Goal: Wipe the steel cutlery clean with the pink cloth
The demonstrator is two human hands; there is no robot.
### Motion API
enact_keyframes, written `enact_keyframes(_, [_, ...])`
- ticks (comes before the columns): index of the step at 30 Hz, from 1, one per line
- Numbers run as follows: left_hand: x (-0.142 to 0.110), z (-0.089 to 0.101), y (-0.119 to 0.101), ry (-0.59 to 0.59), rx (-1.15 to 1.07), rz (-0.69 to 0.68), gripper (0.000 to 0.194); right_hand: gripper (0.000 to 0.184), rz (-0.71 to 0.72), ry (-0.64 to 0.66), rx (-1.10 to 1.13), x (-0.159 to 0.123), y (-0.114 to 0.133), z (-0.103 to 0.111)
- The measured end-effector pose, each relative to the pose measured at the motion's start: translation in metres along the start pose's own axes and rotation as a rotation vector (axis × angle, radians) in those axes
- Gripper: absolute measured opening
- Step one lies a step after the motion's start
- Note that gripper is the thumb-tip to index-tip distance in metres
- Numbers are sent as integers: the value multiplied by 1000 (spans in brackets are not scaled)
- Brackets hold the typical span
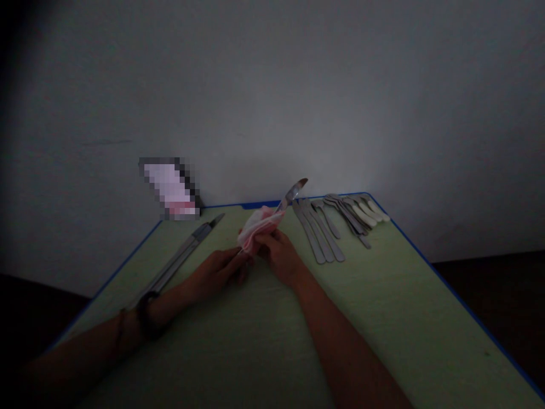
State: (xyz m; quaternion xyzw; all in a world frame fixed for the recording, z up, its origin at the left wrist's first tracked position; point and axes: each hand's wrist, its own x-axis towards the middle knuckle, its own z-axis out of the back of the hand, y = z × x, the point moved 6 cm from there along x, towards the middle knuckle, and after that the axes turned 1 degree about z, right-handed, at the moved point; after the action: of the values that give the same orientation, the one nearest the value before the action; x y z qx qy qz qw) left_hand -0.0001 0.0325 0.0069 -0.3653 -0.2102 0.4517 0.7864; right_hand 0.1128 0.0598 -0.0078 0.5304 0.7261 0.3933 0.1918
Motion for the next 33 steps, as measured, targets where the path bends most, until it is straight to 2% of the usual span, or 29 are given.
enact_keyframes(4, [0,-1,0,10,20,-1,36,32,16,4,-35,-1,1,-2])
enact_keyframes(9, [-2,-2,-3,51,125,-11,43,32,51,-68,-143,2,-4,5])
enact_keyframes(14, [-6,-6,-4,153,131,-37,44,35,234,-384,-183,6,12,38])
enact_keyframes(16, [-8,-7,-5,190,122,-67,45,36,283,-428,-163,6,20,45])
enact_keyframes(20, [-8,-7,-5,184,83,-70,46,38,250,-371,-150,5,23,42])
enact_keyframes(26, [-2,-3,3,61,53,4,45,40,100,-152,-400,-1,14,11])
enact_keyframes(30, [0,-1,5,10,67,47,45,41,106,-128,-446,-2,10,2])
enact_keyframes(33, [0,-1,3,-6,114,42,43,39,98,-157,-427,0,5,6])
